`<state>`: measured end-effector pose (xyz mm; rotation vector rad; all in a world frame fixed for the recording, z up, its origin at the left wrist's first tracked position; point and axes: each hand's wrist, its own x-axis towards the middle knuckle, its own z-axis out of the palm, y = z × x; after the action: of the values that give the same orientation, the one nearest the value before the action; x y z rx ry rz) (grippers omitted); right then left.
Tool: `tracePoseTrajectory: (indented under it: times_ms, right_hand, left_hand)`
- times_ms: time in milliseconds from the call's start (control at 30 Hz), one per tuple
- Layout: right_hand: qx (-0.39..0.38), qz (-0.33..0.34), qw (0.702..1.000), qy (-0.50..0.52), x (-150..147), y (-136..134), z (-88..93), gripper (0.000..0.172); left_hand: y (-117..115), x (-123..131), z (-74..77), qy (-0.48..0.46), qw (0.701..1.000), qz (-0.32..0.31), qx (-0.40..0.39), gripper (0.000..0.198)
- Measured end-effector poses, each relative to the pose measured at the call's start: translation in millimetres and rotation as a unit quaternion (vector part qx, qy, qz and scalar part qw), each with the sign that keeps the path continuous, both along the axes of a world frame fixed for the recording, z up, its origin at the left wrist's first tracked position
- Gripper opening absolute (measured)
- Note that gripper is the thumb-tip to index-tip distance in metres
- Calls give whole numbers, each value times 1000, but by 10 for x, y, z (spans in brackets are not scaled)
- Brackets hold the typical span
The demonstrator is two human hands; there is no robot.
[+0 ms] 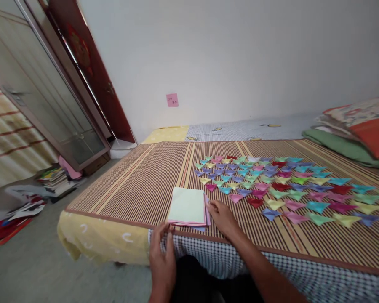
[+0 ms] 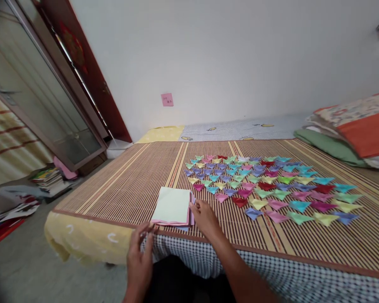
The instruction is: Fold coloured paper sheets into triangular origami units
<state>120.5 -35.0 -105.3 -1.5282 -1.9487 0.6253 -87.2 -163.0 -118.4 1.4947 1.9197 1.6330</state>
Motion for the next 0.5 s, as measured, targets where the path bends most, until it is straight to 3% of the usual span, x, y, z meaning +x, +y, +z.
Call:
tracePoseTrajectory:
  times_ms: [100,233,333,500]
  right_hand:
    - [-17,-36,999,32,-77,-58,-85,30]
    - [-26,-69,996,47,-219,-70,-101,33]
    - [-17,-95,994,46,-336,-98,-78,32]
    - [13,-113,992,48,-498,-229,-107,30]
  left_hand:
    - [547,-262,197,-62,994,-12,-95,35]
    - [1099,-381,243,-72,978,-56,-186,30]
    - [1250,-383,211,-61,967,-79,-236,37]
    - [1252,-396,174,-31,960,-85,-267,38]
